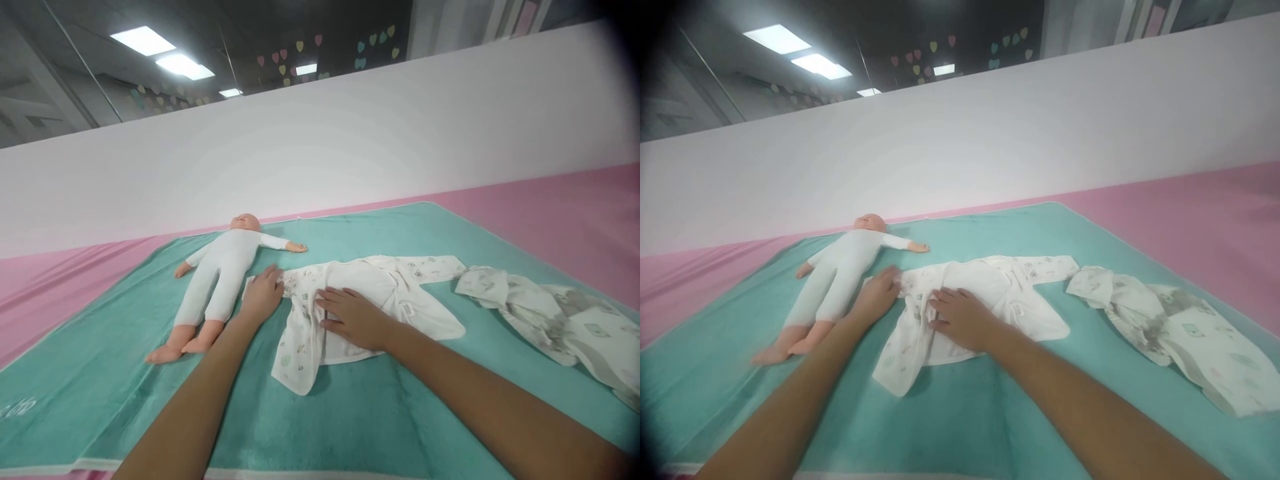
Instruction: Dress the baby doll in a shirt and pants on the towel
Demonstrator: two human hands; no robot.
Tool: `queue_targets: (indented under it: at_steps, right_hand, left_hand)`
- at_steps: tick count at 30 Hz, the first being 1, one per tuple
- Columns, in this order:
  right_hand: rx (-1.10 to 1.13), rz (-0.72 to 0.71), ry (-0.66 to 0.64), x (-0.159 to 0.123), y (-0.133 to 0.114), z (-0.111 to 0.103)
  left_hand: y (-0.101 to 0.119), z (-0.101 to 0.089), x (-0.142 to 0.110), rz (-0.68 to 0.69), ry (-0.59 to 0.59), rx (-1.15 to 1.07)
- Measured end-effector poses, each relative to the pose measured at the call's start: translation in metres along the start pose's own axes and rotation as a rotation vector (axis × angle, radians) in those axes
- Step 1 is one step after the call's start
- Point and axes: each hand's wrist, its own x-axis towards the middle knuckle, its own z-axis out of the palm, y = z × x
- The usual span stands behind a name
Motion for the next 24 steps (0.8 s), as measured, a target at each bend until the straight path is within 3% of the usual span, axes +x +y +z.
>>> queue_targets:
  at_steps: [4, 9, 12, 15, 17, 19, 24]
  right_hand:
    - [-0.062, 0.123, 0.049, 0.0, 0.011, 0.0]
    - [-0.096, 0.15, 0.099, -0.001, 0.025, -0.008]
    - [-0.179, 0.297, 0.218, -0.009, 0.044, -0.028]
    - [-0.28, 0.56, 0.324, -0.024, 0.069, -0.057]
    - [-0.293, 0.799, 0.342, -0.034, 0.084, -0.074]
    - [-0.23, 0.945, 0.297, -0.042, 0.095, -0.084]
    - [-0.104, 0.965, 0.197, -0.046, 0.103, -0.085]
  left_hand:
    - [0.042, 0.003, -0.012, 0.21, 0.143, -0.087]
    - [0.079, 0.017, -0.029, 0.415, -0.11, -0.171]
    - [0.081, 0.019, -0.033, 0.446, -0.225, -0.147]
    - [0.079, 0.017, -0.033, 0.462, -0.251, -0.13]
    - [0.078, 0.016, -0.032, 0.464, -0.257, -0.133]
    - [0.077, 0.016, -0.032, 0.451, -0.266, -0.144]
    - [0.076, 0.019, -0.033, 0.451, -0.253, -0.173]
